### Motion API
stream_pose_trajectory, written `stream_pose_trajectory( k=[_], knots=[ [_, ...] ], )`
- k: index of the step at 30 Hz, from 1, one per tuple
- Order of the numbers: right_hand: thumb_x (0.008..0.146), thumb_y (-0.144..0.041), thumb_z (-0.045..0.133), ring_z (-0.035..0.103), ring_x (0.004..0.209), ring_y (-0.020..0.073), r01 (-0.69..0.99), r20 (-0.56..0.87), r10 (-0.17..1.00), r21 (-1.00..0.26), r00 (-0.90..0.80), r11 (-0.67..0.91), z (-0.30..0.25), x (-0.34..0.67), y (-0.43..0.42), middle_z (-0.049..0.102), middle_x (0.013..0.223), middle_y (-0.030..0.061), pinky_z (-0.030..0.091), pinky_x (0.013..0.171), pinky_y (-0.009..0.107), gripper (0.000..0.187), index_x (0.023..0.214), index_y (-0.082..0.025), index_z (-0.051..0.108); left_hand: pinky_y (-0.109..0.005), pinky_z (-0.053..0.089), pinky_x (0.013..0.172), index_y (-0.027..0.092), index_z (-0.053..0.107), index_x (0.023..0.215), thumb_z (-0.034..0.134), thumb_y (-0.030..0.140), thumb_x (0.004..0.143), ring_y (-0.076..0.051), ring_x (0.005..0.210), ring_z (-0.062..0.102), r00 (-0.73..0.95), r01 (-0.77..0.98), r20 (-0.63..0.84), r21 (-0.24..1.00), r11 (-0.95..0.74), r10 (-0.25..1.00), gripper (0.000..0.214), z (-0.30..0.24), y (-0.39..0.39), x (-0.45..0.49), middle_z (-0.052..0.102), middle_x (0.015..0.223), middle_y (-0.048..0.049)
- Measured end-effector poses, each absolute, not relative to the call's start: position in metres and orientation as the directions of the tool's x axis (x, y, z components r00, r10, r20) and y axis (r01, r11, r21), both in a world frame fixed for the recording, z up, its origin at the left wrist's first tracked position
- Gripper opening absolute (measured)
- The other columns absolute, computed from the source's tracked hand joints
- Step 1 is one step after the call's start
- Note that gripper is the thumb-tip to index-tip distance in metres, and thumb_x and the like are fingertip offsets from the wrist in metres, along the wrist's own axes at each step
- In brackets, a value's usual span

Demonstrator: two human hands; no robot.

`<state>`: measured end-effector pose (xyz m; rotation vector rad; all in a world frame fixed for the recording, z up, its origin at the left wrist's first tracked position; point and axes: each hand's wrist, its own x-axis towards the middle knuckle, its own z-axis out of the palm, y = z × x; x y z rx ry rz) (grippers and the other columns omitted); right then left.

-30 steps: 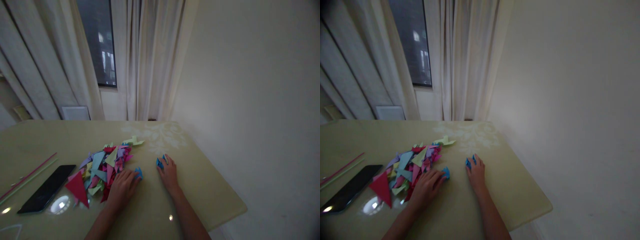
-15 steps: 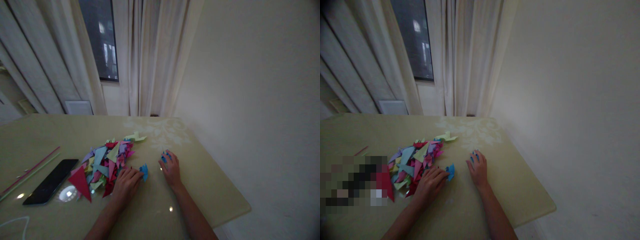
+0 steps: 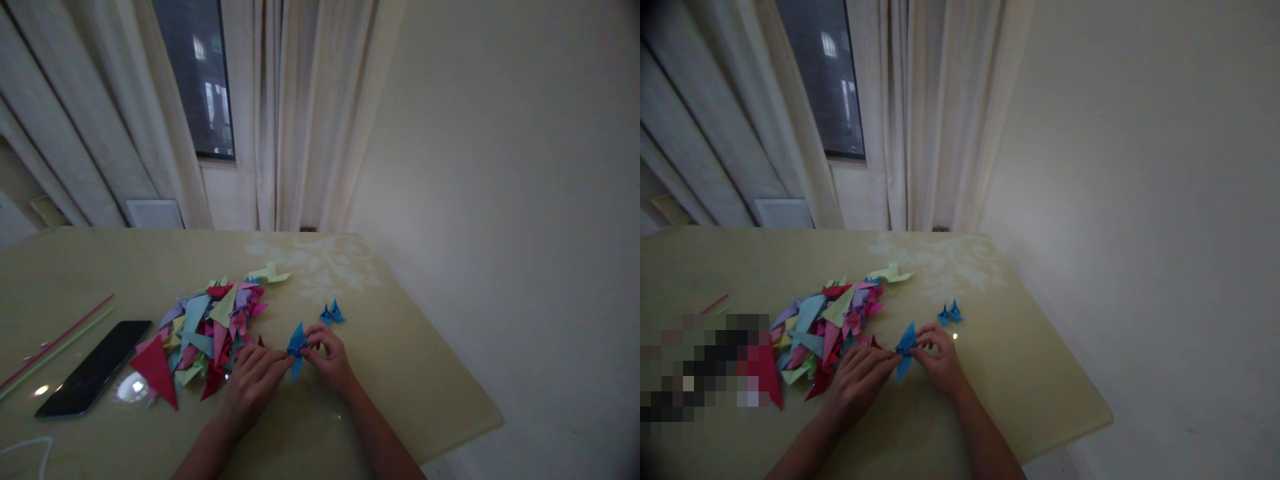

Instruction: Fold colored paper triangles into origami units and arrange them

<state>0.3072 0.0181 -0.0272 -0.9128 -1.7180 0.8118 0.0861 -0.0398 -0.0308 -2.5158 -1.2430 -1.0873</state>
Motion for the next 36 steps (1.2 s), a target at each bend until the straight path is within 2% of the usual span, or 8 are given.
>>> stream_pose_trajectory(
  k=[7, 10, 13, 18, 25, 28, 32, 36],
  knots=[
    [0.095, -0.05, 0.064, 0.063, 0.081, 0.0228, 0.369, 0.46, 0.794, -0.872, 0.398, 0.321, -0.032, 0.35, 0.04, 0.067, 0.09, 0.0075, 0.054, 0.076, 0.036, 0.029, 0.095, -0.021, 0.067, -0.048, 0.046, 0.099, 0.026, 0.068, 0.131, 0.063, 0.043, 0.095, -0.033, 0.118, 0.061, 0.11, 0.935, 0.504, 0.24, -0.261, 0.857, 0.04, -0.03, -0.032, 0.092, 0.072, 0.125, -0.0128],
    [0.096, -0.05, 0.058, 0.066, 0.087, 0.0263, 0.393, 0.444, 0.731, -0.883, 0.517, 0.258, -0.04, 0.372, 0.054, 0.069, 0.095, 0.0095, 0.054, 0.08, 0.039, 0.03, 0.099, -0.021, 0.065, -0.055, 0.042, 0.101, 0.025, 0.068, 0.13, 0.065, 0.049, 0.09, -0.037, 0.122, 0.057, 0.1, 0.951, 0.391, 0.234, -0.204, 0.915, 0.046, -0.037, -0.032, 0.089, 0.069, 0.13, -0.0145],
    [0.097, -0.05, 0.052, 0.067, 0.089, 0.0261, 0.4, 0.41, 0.79, -0.887, 0.455, 0.23, -0.042, 0.375, 0.077, 0.07, 0.095, 0.0088, 0.053, 0.081, 0.038, 0.03, 0.101, -0.022, 0.062, -0.058, 0.04, 0.101, 0.024, 0.067, 0.131, 0.062, 0.045, 0.093, -0.038, 0.122, 0.057, 0.135, 0.949, 0.353, 0.221, -0.223, 0.926, 0.044, -0.045, -0.033, 0.089, 0.068, 0.131, -0.0153],
    [0.095, -0.052, 0.051, 0.063, 0.08, 0.02, 0.445, 0.277, 0.961, -0.864, 0.024, 0.238, -0.03, 0.359, 0.121, 0.067, 0.086, 0.0028, 0.052, 0.076, 0.031, 0.03, 0.091, -0.024, 0.058, -0.055, 0.04, 0.101, 0.025, 0.065, 0.133, 0.057, 0.038, 0.097, -0.034, 0.12, 0.06, 0.164, 0.942, 0.348, 0.223, -0.251, 0.923, 0.039, -0.048, -0.033, 0.09, 0.069, 0.131, -0.0135],
    [0.092, -0.06, 0.063, 0.065, 0.077, 0.018, 0.264, 0.092, 0.874, -0.934, -0.476, 0.242, -0.031, 0.347, 0.094, 0.07, 0.084, 0.0019, 0.053, 0.07, 0.028, 0.039, 0.093, -0.021, 0.064, -0.046, 0.043, 0.098, 0.025, 0.063, 0.135, 0.053, 0.02, 0.097, -0.029, 0.115, 0.068, 0.119, 0.928, 0.351, 0.293, -0.23, 0.929, 0.04, -0.051, -0.024, 0.078, 0.072, 0.127, -0.0103],
    [0.093, -0.057, 0.063, 0.067, 0.082, 0.0203, 0.188, 0.241, 0.908, -0.929, -0.344, 0.318, -0.037, 0.349, 0.08, 0.071, 0.088, 0.0047, 0.055, 0.074, 0.03, 0.036, 0.093, -0.021, 0.067, -0.041, 0.044, 0.095, 0.027, 0.062, 0.136, 0.053, 0.013, 0.093, -0.026, 0.114, 0.069, 0.103, 0.905, 0.326, 0.362, -0.225, 0.94, 0.046, -0.052, -0.021, 0.074, 0.073, 0.127, -0.0081],
    [0.093, -0.051, 0.062, 0.068, 0.093, 0.0237, 0.368, 0.403, 0.908, -0.866, 0.113, 0.339, -0.044, 0.367, 0.083, 0.072, 0.097, 0.009, 0.056, 0.085, 0.035, 0.032, 0.094, -0.02, 0.07, -0.038, 0.046, 0.092, 0.029, 0.066, 0.129, 0.052, 0.014, 0.094, -0.023, 0.112, 0.071, 0.105, 0.855, 0.334, 0.451, -0.257, 0.937, 0.041, -0.048, -0.018, 0.07, 0.073, 0.128, -0.0044],
    [0.089, -0.05, 0.065, 0.068, 0.093, 0.0255, 0.509, 0.446, 0.876, -0.806, 0.183, 0.303, -0.057, 0.383, 0.092, 0.071, 0.094, 0.0096, 0.055, 0.09, 0.04, 0.032, 0.087, -0.019, 0.073, -0.036, 0.049, 0.09, 0.031, 0.07, 0.123, 0.052, 0.017, 0.097, -0.022, 0.109, 0.071, 0.13, 0.809, 0.393, 0.489, -0.326, 0.91, 0.035, -0.039, -0.018, 0.071, 0.076, 0.123, -0.0025]
  ],
)
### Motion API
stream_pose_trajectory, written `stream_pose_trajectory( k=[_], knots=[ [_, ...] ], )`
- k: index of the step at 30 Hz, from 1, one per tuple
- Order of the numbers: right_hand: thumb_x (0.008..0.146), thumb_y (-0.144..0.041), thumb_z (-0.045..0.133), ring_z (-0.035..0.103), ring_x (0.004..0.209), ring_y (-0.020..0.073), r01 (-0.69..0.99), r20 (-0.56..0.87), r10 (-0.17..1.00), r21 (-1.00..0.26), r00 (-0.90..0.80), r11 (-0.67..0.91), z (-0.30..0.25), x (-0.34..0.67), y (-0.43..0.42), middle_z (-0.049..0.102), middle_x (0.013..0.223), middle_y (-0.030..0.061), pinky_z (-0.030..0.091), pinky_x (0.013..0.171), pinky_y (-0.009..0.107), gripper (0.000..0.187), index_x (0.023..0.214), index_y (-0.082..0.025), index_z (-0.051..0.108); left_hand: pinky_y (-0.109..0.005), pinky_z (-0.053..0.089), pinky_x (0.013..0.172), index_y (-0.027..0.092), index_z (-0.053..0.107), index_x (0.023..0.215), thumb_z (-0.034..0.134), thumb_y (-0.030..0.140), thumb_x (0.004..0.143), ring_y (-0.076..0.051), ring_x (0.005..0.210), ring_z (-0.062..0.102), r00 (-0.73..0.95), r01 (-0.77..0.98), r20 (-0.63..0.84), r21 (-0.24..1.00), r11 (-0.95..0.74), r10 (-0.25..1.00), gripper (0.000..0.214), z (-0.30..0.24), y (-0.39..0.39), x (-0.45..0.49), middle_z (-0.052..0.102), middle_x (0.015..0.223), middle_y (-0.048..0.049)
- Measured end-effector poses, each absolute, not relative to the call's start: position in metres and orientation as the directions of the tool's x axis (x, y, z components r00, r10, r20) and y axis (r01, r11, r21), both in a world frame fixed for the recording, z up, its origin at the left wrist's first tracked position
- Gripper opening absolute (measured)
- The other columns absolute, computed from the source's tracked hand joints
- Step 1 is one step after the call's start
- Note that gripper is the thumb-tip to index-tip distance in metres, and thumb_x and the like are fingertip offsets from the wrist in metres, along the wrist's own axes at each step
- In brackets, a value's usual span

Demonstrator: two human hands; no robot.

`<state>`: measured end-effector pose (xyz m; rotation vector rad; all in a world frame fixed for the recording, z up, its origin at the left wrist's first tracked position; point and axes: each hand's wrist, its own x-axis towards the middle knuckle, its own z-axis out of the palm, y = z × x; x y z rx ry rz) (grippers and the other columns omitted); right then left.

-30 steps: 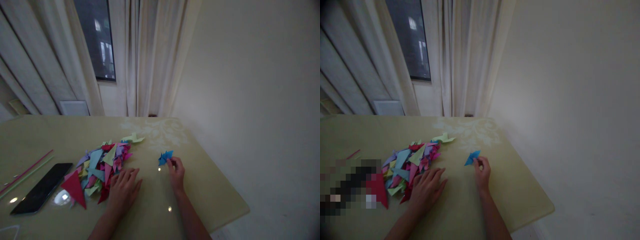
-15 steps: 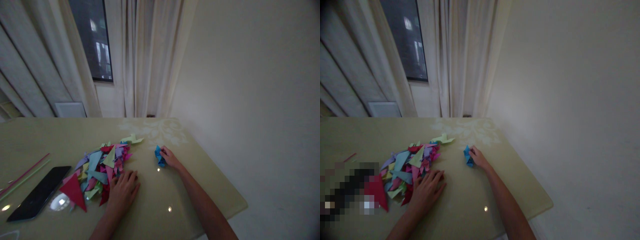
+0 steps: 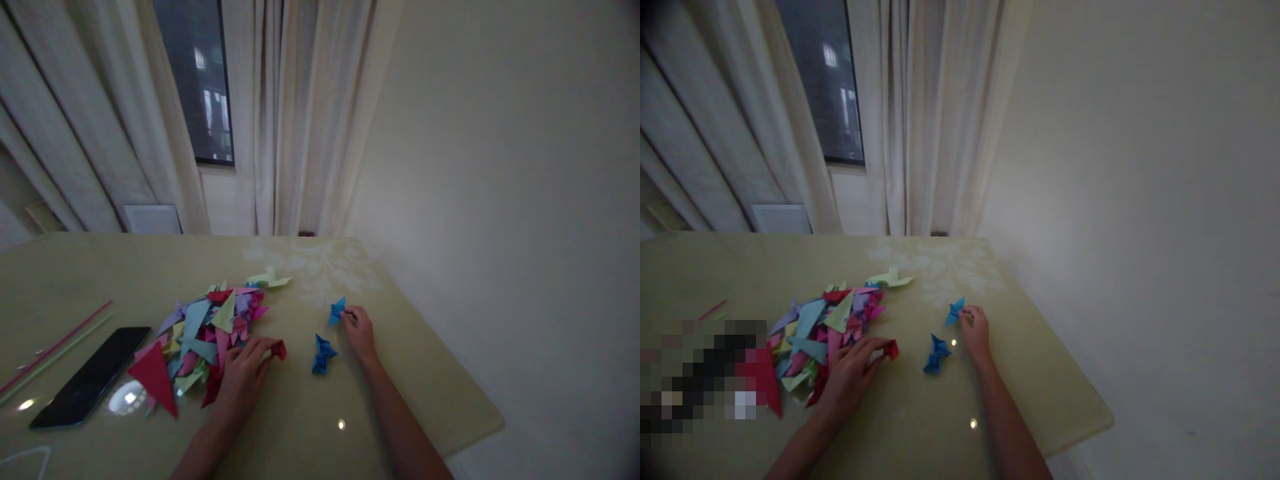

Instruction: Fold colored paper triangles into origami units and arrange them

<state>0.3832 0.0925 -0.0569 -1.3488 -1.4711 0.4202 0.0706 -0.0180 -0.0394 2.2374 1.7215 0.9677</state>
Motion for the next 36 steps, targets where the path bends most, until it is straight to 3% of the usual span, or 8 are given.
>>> stream_pose_trajectory(
  k=[8, 12, 14, 19, 22, 28, 32, 36],
  knots=[
    [0.1, -0.045, 0.058, 0.062, 0.117, 0.0283, 0.641, 0.682, 0.719, -0.612, 0.132, 0.463, -0.031, 0.364, 0.067, 0.066, 0.118, 0.0134, 0.049, 0.106, 0.046, 0.032, 0.116, -0.02, 0.07, -0.037, 0.054, 0.087, 0.026, 0.074, 0.114, 0.048, 0.026, 0.103, -0.023, 0.099, 0.071, 0.134, 0.782, 0.571, 0.441, -0.441, 0.81, 0.028, -0.03, -0.023, 0.078, 0.076, 0.11, -0.0073],
    [0.101, -0.048, 0.061, 0.066, 0.106, 0.0256, 0.481, 0.687, 0.601, -0.398, -0.408, 0.781, -0.009, 0.337, 0.016, 0.071, 0.11, 0.0109, 0.054, 0.094, 0.041, 0.033, 0.122, -0.022, 0.067, -0.035, 0.056, 0.085, 0.026, 0.075, 0.116, 0.05, 0.023, 0.102, -0.021, 0.093, 0.07, 0.222, 0.746, 0.64, 0.375, -0.551, 0.736, 0.028, -0.026, -0.029, 0.086, 0.075, 0.102, -0.0074],
    [0.102, -0.041, 0.064, 0.068, 0.098, 0.0228, 0.435, 0.65, 0.554, -0.357, -0.52, 0.827, -0.009, 0.325, -0.006, 0.074, 0.106, 0.0081, 0.054, 0.087, 0.037, 0.025, 0.12, -0.024, 0.069, -0.033, 0.057, 0.085, 0.026, 0.074, 0.117, 0.05, 0.021, 0.102, -0.02, 0.095, 0.07, 0.266, 0.701, 0.65, 0.376, -0.606, 0.711, 0.029, -0.024, -0.034, 0.094, 0.074, 0.103, -0.0072],
    [0.105, -0.021, 0.059, 0.069, 0.085, 0.0188, 0.434, 0.682, 0.613, -0.449, -0.398, 0.781, -0.025, 0.318, -0.028, 0.076, 0.092, 0.0036, 0.053, 0.077, 0.031, 0.012, 0.108, -0.024, 0.071, -0.029, 0.056, 0.085, 0.025, 0.071, 0.118, 0.048, 0.026, 0.106, -0.018, 0.096, 0.07, 0.295, 0.656, 0.61, 0.43, -0.62, 0.735, 0.026, -0.018, -0.037, 0.102, 0.074, 0.104, -0.0065],
    [0.104, -0.022, 0.061, 0.068, 0.084, 0.0199, 0.477, 0.68, 0.638, -0.453, -0.362, 0.753, -0.029, 0.324, -0.034, 0.076, 0.09, 0.0043, 0.053, 0.076, 0.032, 0.01, 0.105, -0.023, 0.071, -0.036, 0.053, 0.09, 0.023, 0.071, 0.117, 0.048, 0.033, 0.106, -0.023, 0.101, 0.069, 0.146, 0.788, 0.561, 0.431, -0.439, 0.815, 0.027, -0.011, -0.032, 0.089, 0.074, 0.107, -0.0086],
    [0.104, -0.02, 0.06, 0.066, 0.082, 0.0217, 0.664, 0.64, 0.672, -0.323, -0.372, 0.674, -0.036, 0.329, -0.043, 0.074, 0.088, 0.0038, 0.05, 0.078, 0.035, 0.012, 0.098, -0.023, 0.07, -0.042, 0.048, 0.088, 0.021, 0.07, 0.093, 0.061, 0.046, 0.097, -0.029, 0.1, 0.069, 0.118, 0.927, 0.177, 0.334, -0.172, 0.977, 0.027, 0.003, -0.034, 0.058, 0.073, 0.104, -0.0082],
    [0.103, -0.018, 0.058, 0.066, 0.083, 0.023, 0.763, 0.64, 0.71, -0.29, -0.294, 0.578, -0.039, 0.327, -0.038, 0.072, 0.09, 0.0046, 0.05, 0.076, 0.036, 0.015, 0.097, -0.023, 0.07, -0.038, 0.048, 0.093, 0.022, 0.071, 0.102, 0.065, 0.024, 0.091, -0.025, 0.107, 0.068, 0.208, 0.907, 0.086, 0.357, -0.225, 0.974, 0.013, 0.0, -0.036, 0.057, 0.068, 0.12, -0.009],
    [0.103, -0.019, 0.058, 0.068, 0.091, 0.0238, 0.759, 0.666, 0.703, -0.318, -0.248, 0.569, -0.037, 0.324, -0.04, 0.073, 0.101, 0.0068, 0.054, 0.082, 0.038, 0.015, 0.107, -0.025, 0.072, -0.038, 0.05, 0.094, 0.023, 0.073, 0.104, 0.053, 0.015, 0.097, -0.025, 0.107, 0.069, 0.21, 0.883, 0.107, 0.406, -0.235, 0.972, 0.022, -0.002, -0.031, 0.062, 0.07, 0.112, -0.0083]
  ],
)
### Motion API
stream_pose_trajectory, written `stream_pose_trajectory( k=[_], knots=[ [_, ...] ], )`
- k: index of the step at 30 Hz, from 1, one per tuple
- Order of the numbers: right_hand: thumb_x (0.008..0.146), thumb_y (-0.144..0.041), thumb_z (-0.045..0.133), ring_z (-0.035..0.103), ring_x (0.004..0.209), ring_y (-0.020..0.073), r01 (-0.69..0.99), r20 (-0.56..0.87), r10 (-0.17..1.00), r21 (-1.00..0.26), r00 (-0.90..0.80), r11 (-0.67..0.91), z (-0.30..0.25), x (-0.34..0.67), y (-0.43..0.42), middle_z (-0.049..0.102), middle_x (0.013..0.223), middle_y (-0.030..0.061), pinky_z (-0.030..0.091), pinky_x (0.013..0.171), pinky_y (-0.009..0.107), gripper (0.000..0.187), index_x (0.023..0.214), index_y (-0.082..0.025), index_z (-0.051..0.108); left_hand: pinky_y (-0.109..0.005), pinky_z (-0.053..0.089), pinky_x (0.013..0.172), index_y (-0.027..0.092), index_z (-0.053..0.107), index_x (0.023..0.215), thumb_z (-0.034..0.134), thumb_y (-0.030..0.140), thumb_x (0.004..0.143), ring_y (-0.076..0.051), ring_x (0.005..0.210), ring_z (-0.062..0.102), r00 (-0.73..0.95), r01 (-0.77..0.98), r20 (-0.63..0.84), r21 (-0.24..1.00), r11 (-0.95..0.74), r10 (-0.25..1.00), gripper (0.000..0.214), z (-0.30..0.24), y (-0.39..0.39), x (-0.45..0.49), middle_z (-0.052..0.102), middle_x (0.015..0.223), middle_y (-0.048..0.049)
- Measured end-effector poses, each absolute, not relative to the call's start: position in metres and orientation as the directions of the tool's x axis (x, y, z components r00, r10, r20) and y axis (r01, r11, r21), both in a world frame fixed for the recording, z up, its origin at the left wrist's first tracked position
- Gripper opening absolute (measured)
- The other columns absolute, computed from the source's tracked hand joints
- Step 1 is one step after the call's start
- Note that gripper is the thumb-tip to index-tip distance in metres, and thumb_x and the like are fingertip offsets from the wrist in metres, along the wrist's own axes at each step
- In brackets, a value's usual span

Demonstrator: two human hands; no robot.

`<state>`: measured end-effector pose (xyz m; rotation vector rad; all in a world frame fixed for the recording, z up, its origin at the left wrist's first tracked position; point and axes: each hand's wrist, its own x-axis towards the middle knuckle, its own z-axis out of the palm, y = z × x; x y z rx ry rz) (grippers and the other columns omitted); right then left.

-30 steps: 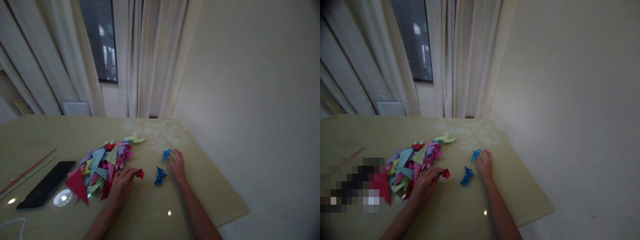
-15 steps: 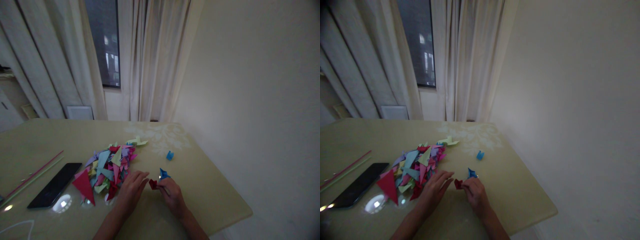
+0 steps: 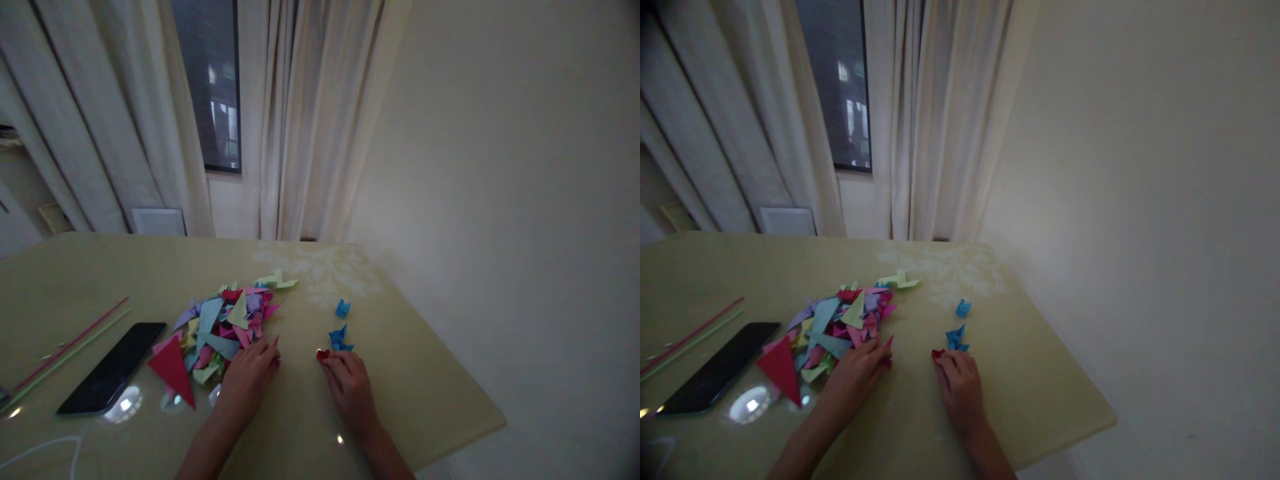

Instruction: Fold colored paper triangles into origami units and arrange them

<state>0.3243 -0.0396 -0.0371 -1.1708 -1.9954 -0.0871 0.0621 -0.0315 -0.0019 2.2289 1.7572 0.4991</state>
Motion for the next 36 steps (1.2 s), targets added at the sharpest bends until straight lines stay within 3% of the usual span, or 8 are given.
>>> stream_pose_trajectory(
  k=[8, 13, 18, 24, 28, 31, 33, 36],
  knots=[
    [0.1, -0.026, 0.067, 0.068, 0.089, 0.0201, 0.512, 0.551, 0.774, -0.588, -0.313, 0.626, -0.005, 0.298, -0.047, 0.071, 0.112, 0.0068, 0.06, 0.081, 0.033, 0.025, 0.125, -0.026, 0.067, -0.035, 0.058, 0.09, 0.029, 0.066, 0.126, 0.052, 0.024, 0.101, -0.021, 0.104, 0.07, 0.208, 0.58, 0.439, 0.665, -0.471, 0.874, 0.03, -0.003, -0.039, 0.084, 0.068, 0.111, -0.0069],
    [0.102, -0.034, 0.065, 0.068, 0.09, 0.0207, 0.364, 0.49, 0.758, -0.674, -0.43, 0.643, 0.018, 0.287, -0.031, 0.072, 0.102, 0.0057, 0.058, 0.082, 0.033, 0.02, 0.12, -0.025, 0.069, -0.039, 0.06, 0.098, 0.03, 0.059, 0.136, 0.057, 0.029, 0.1, -0.022, 0.111, 0.07, 0.155, 0.342, 0.394, 0.839, -0.423, 0.906, 0.036, 0.005, -0.053, 0.097, 0.069, 0.121, -0.0082],
    [0.1, -0.04, 0.067, 0.069, 0.081, 0.0183, 0.226, 0.4, 0.852, -0.844, -0.337, 0.486, 0.021, 0.294, -0.016, 0.073, 0.093, 0.0045, 0.056, 0.073, 0.028, 0.019, 0.104, -0.022, 0.072, -0.039, 0.063, 0.095, 0.029, 0.054, 0.145, 0.056, 0.045, 0.102, -0.024, 0.112, 0.073, 0.128, 0.091, 0.242, 0.963, -0.254, 0.962, 0.046, 0.007, -0.052, 0.094, 0.071, 0.127, -0.0116],
    [0.095, -0.044, 0.073, 0.067, 0.077, 0.0166, 0.071, 0.38, 0.881, -0.907, -0.281, 0.415, 0.022, 0.299, -0.004, 0.068, 0.088, 0.0039, 0.055, 0.069, 0.027, 0.025, 0.091, -0.02, 0.072, -0.039, 0.061, 0.096, 0.024, 0.062, 0.13, 0.063, 0.047, 0.098, -0.023, 0.107, 0.074, 0.1, 0.071, 0.205, 0.975, -0.213, 0.974, 0.039, -0.011, -0.04, 0.095, 0.075, 0.115, -0.0094],
    [0.092, -0.048, 0.074, 0.067, 0.075, 0.0172, 0.047, 0.369, 0.909, -0.922, -0.195, 0.385, 0.023, 0.32, 0.026, 0.068, 0.085, 0.0036, 0.055, 0.069, 0.028, 0.029, 0.09, -0.02, 0.068, -0.044, 0.059, 0.094, 0.023, 0.064, 0.127, 0.056, 0.045, 0.099, -0.026, 0.106, 0.071, -0.026, 0.437, 0.284, 0.866, -0.244, 0.959, 0.037, -0.023, -0.032, 0.079, 0.074, 0.113, -0.0105],
    [0.087, -0.053, 0.074, 0.067, 0.076, 0.0191, 0.137, 0.385, 0.923, -0.914, -0.002, 0.382, 0.017, 0.353, 0.059, 0.069, 0.082, 0.0039, 0.055, 0.07, 0.029, 0.035, 0.09, -0.02, 0.065, -0.057, 0.05, 0.098, 0.022, 0.07, 0.123, 0.05, 0.037, 0.099, -0.036, 0.121, 0.061, -0.088, 0.821, 0.381, 0.55, -0.149, 0.92, 0.034, -0.029, -0.03, 0.063, 0.071, 0.128, -0.0138],
    [0.083, -0.059, 0.074, 0.068, 0.075, 0.0208, 0.214, 0.37, 0.922, -0.915, 0.112, 0.341, 0.008, 0.378, 0.076, 0.071, 0.084, 0.0056, 0.055, 0.07, 0.031, 0.04, 0.088, -0.02, 0.064, -0.06, 0.046, 0.097, 0.022, 0.072, 0.121, 0.046, 0.032, 0.1, -0.039, 0.125, 0.056, -0.065, 0.934, 0.375, 0.35, -0.076, 0.925, 0.035, -0.034, -0.03, 0.056, 0.069, 0.134, -0.014],
    [0.081, -0.064, 0.07, 0.067, 0.071, 0.0221, 0.324, 0.342, 0.918, -0.908, 0.202, 0.267, -0.009, 0.407, 0.088, 0.073, 0.086, 0.0083, 0.054, 0.067, 0.033, 0.045, 0.084, -0.02, 0.066, -0.053, 0.047, 0.094, 0.024, 0.076, 0.112, 0.045, 0.027, 0.099, -0.036, 0.121, 0.059, -0.008, 0.968, 0.329, 0.238, -0.074, 0.944, 0.034, -0.043, -0.029, 0.052, 0.072, 0.129, -0.0127]
  ],
)
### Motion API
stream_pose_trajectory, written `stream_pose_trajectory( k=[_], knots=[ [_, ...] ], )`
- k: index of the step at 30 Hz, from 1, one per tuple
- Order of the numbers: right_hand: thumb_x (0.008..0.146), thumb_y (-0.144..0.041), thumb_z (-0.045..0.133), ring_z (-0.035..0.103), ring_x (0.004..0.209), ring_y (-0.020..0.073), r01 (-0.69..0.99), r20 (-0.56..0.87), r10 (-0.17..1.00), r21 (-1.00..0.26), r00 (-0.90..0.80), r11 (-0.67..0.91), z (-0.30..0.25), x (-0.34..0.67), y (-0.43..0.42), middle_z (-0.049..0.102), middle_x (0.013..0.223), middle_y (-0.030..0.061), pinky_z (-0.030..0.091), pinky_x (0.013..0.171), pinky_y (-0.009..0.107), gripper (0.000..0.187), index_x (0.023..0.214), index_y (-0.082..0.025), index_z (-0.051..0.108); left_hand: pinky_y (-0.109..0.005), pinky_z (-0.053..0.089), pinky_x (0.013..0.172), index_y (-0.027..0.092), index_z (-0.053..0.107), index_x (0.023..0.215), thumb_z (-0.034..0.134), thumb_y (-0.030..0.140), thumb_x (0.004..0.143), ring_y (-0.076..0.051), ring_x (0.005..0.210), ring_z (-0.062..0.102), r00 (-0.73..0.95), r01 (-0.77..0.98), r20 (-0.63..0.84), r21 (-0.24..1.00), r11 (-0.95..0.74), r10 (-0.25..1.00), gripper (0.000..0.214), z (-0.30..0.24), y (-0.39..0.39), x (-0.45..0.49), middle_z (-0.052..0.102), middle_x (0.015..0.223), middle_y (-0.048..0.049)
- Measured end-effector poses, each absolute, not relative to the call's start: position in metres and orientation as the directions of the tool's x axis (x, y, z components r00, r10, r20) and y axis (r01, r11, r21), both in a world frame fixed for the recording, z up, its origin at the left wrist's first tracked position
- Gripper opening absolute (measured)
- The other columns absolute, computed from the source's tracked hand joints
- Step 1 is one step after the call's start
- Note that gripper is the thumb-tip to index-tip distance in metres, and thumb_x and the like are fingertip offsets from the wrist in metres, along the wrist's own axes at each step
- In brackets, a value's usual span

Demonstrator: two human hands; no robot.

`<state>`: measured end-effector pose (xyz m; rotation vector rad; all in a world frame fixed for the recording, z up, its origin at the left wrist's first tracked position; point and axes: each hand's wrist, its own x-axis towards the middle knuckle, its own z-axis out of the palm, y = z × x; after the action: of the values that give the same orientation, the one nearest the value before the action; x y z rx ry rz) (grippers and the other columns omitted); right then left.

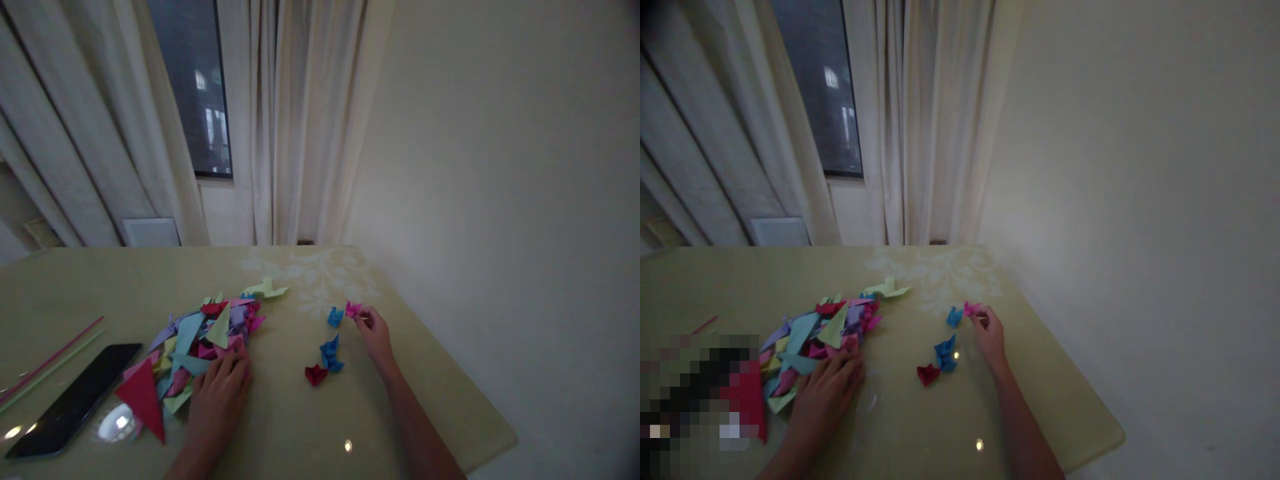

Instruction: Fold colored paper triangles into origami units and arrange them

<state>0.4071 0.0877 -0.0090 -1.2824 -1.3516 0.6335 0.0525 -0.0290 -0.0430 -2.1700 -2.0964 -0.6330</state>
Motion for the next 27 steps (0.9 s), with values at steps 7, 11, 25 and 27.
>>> stream_pose_trajectory(
  k=[7, 11, 25, 27],
  knots=[
    [0.076, -0.054, 0.068, 0.063, 0.067, 0.0229, 0.464, 0.28, 0.947, -0.868, 0.159, 0.179, -0.031, 0.427, 0.088, 0.074, 0.08, 0.0082, 0.051, 0.065, 0.035, 0.035, 0.081, -0.02, 0.074, -0.041, 0.052, 0.093, 0.026, 0.075, 0.113, 0.052, 0.033, 0.095, -0.028, 0.111, 0.065, 0.022, 0.901, 0.397, 0.39, -0.191, 0.917, 0.03, -0.051, -0.02, 0.045, 0.073, 0.118, -0.0094],
    [0.075, -0.049, 0.065, 0.062, 0.067, 0.022, 0.493, 0.283, 0.933, -0.859, 0.224, 0.142, -0.034, 0.431, 0.089, 0.076, 0.093, 0.0108, 0.052, 0.067, 0.036, 0.037, 0.093, -0.018, 0.075, -0.043, 0.053, 0.095, 0.022, 0.07, 0.12, 0.054, 0.038, 0.094, -0.029, 0.111, 0.065, -0.047, 0.874, 0.377, 0.463, -0.144, 0.925, 0.034, -0.042, -0.018, 0.036, 0.07, 0.118, -0.0106],
    [0.1, -0.024, 0.056, 0.064, 0.099, 0.0256, 0.635, 0.775, 0.632, -0.502, 0.028, 0.587, -0.014, 0.356, 0.045, 0.068, 0.101, 0.009, 0.053, 0.091, 0.043, 0.016, 0.107, -0.022, 0.07, -0.037, 0.056, 0.084, 0.023, 0.071, 0.109, 0.045, 0.047, 0.102, -0.026, 0.097, 0.073, -0.187, 0.806, 0.5, 0.57, -0.159, 0.845, 0.036, -0.018, -0.025, 0.046, 0.077, 0.106, -0.0087],
    [0.1, -0.019, 0.058, 0.064, 0.098, 0.025, 0.615, 0.791, 0.598, -0.409, -0.129, 0.674, -0.013, 0.339, 0.035, 0.07, 0.1, 0.0084, 0.053, 0.091, 0.042, 0.016, 0.108, -0.023, 0.071, -0.035, 0.057, 0.083, 0.023, 0.071, 0.109, 0.043, 0.046, 0.103, -0.025, 0.097, 0.073, -0.199, 0.801, 0.509, 0.576, -0.16, 0.838, 0.037, -0.018, -0.025, 0.048, 0.076, 0.107, -0.0086]
  ],
)
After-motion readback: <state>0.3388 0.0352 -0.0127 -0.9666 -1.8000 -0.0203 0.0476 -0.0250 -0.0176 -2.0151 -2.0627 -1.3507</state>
